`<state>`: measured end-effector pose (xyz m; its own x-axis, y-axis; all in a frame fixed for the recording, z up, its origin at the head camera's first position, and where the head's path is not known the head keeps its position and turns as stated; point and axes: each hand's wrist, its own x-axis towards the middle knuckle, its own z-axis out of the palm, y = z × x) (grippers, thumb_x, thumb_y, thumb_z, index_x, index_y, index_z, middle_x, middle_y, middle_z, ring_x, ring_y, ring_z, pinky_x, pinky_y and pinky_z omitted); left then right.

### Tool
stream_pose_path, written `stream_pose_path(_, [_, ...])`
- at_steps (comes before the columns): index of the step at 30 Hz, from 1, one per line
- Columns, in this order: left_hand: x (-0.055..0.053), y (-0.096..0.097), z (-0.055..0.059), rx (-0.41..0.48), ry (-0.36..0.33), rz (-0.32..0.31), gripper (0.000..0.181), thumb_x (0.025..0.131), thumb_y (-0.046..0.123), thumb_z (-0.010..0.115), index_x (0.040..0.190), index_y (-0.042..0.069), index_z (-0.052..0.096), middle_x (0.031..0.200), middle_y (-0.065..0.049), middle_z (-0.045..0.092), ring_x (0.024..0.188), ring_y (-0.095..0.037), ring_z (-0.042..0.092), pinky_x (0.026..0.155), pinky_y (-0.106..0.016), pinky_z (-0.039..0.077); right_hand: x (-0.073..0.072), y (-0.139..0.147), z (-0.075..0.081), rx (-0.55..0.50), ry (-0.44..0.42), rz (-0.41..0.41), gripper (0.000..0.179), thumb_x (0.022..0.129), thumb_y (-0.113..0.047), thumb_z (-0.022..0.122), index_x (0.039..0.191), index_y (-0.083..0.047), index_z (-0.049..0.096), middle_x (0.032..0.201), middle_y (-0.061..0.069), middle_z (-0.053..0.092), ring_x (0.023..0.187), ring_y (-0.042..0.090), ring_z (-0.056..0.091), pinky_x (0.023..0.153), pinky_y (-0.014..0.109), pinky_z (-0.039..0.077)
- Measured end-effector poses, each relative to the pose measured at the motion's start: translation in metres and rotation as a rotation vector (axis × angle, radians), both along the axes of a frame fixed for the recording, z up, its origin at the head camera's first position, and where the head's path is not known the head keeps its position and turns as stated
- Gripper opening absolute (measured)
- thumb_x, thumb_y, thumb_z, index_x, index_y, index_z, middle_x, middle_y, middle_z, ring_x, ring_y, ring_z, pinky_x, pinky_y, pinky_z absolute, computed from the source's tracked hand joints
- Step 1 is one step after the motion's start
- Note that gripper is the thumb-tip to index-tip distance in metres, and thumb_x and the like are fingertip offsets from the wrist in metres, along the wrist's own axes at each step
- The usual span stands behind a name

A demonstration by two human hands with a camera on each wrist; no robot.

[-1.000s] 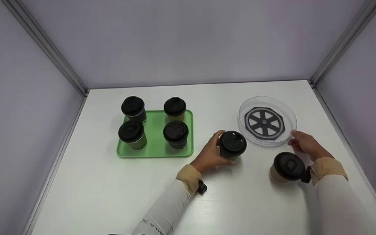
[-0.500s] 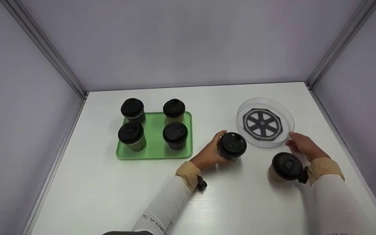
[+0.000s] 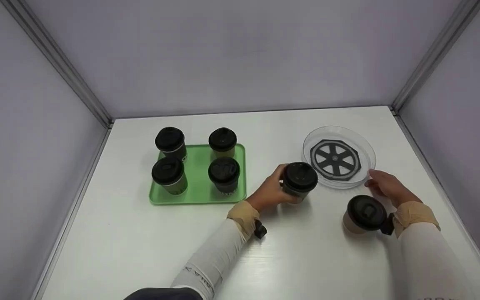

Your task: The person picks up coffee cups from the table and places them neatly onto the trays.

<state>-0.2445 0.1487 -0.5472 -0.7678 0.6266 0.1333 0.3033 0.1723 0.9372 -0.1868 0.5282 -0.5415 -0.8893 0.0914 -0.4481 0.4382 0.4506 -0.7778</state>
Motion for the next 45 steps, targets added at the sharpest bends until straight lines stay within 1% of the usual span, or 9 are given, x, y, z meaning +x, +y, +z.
stream_pose_path(4, [-0.006, 0.001, 0.005, 0.042, 0.022, 0.021, 0.094, 0.062, 0.022, 0.094, 0.14, 0.028, 0.041, 0.129, 0.015, 0.053, 0.111, -0.009, 0.052, 0.095, -0.033, 0.042, -0.004, -0.003, -0.004, -0.008, 0.01, -0.008, 0.075, 0.103, -0.053, 0.029, 0.146, 0.007, 0.027, 0.101, 0.001, 0.06, 0.088, 0.01, 0.051, 0.077, 0.024, 0.044])
stream_pose_path(9, [-0.012, -0.004, 0.008, 0.104, 0.006, 0.074, 0.095, 0.063, 0.019, 0.094, 0.14, 0.024, 0.039, 0.132, 0.012, 0.052, 0.12, -0.007, 0.048, 0.097, -0.033, 0.043, -0.016, -0.013, -0.007, -0.005, 0.017, 0.011, 0.07, 0.104, -0.051, 0.03, 0.144, 0.007, 0.032, 0.101, 0.001, 0.06, 0.088, 0.009, 0.051, 0.077, 0.024, 0.044])
stream_pose_path(14, [-0.018, -0.005, 0.015, 0.113, 0.029, 0.122, 0.092, 0.065, 0.019, 0.092, 0.14, 0.024, 0.037, 0.134, 0.011, 0.049, 0.125, -0.005, 0.044, 0.1, -0.033, 0.041, -0.027, -0.021, -0.007, -0.011, 0.033, 0.03, 0.07, 0.104, -0.051, 0.03, 0.142, 0.007, 0.034, 0.102, 0.002, 0.06, 0.088, 0.01, 0.052, 0.076, 0.024, 0.044])
stream_pose_path(22, [-0.031, 0.011, 0.057, 0.098, 0.179, 0.139, 0.09, 0.071, 0.018, 0.089, 0.142, 0.019, 0.033, 0.139, 0.005, 0.047, 0.128, -0.005, 0.041, 0.104, -0.03, 0.037, -0.04, -0.023, -0.008, 0.017, 0.048, 0.059, 0.069, 0.105, -0.049, 0.027, 0.142, 0.009, 0.033, 0.103, 0.006, 0.06, 0.084, 0.009, 0.053, 0.074, 0.024, 0.045])
stream_pose_path(24, [-0.037, 0.018, 0.061, 0.09, 0.224, 0.14, 0.091, 0.071, 0.019, 0.088, 0.143, 0.019, 0.032, 0.138, 0.006, 0.046, 0.128, -0.003, 0.04, 0.105, -0.027, 0.034, -0.043, -0.023, -0.008, 0.023, 0.056, 0.07, 0.071, 0.104, -0.05, 0.027, 0.142, 0.01, 0.033, 0.102, 0.005, 0.06, 0.083, 0.008, 0.053, 0.073, 0.023, 0.044])
stream_pose_path(29, [-0.043, 0.032, 0.074, 0.04, 0.287, 0.134, 0.092, 0.072, 0.021, 0.088, 0.144, 0.016, 0.031, 0.139, 0.005, 0.045, 0.129, -0.001, 0.038, 0.108, -0.023, 0.028, -0.048, -0.022, -0.008, 0.012, 0.054, 0.088, 0.073, 0.103, -0.052, 0.029, 0.142, 0.01, 0.034, 0.099, 0.0, 0.061, 0.083, 0.006, 0.053, 0.073, 0.022, 0.044])
stream_pose_path(34, [-0.044, 0.051, 0.078, -0.014, 0.302, 0.097, 0.095, 0.072, 0.028, 0.088, 0.146, 0.014, 0.03, 0.14, 0.004, 0.044, 0.129, 0.0, 0.037, 0.107, -0.02, 0.027, -0.045, -0.012, -0.005, 0.032, 0.037, 0.092, 0.073, 0.103, -0.053, 0.028, 0.136, 0.01, 0.039, 0.1, 0.001, 0.059, 0.084, 0.007, 0.053, 0.074, 0.024, 0.045])
stream_pose_path(39, [-0.048, 0.066, 0.073, -0.016, 0.324, 0.116, 0.094, 0.071, 0.028, 0.088, 0.144, 0.013, 0.031, 0.139, 0.004, 0.045, 0.129, 0.0, 0.036, 0.106, -0.018, 0.026, -0.047, -0.005, -0.003, 0.014, 0.034, 0.117, 0.075, 0.102, -0.055, 0.029, 0.139, 0.01, 0.035, 0.105, 0.001, 0.058, 0.089, 0.007, 0.053, 0.078, 0.024, 0.044])
stream_pose_path(45, [-0.043, 0.097, 0.065, -0.005, 0.258, 0.155, 0.095, 0.071, 0.029, 0.089, 0.145, 0.014, 0.03, 0.138, 0.007, 0.044, 0.127, 0.002, 0.037, 0.105, -0.017, 0.027, -0.041, 0.017, 0.004, 0.02, 0.002, 0.125, 0.077, 0.102, -0.055, 0.027, 0.142, 0.011, 0.03, 0.107, 0.002, 0.056, 0.091, 0.007, 0.052, 0.078, 0.022, 0.045])
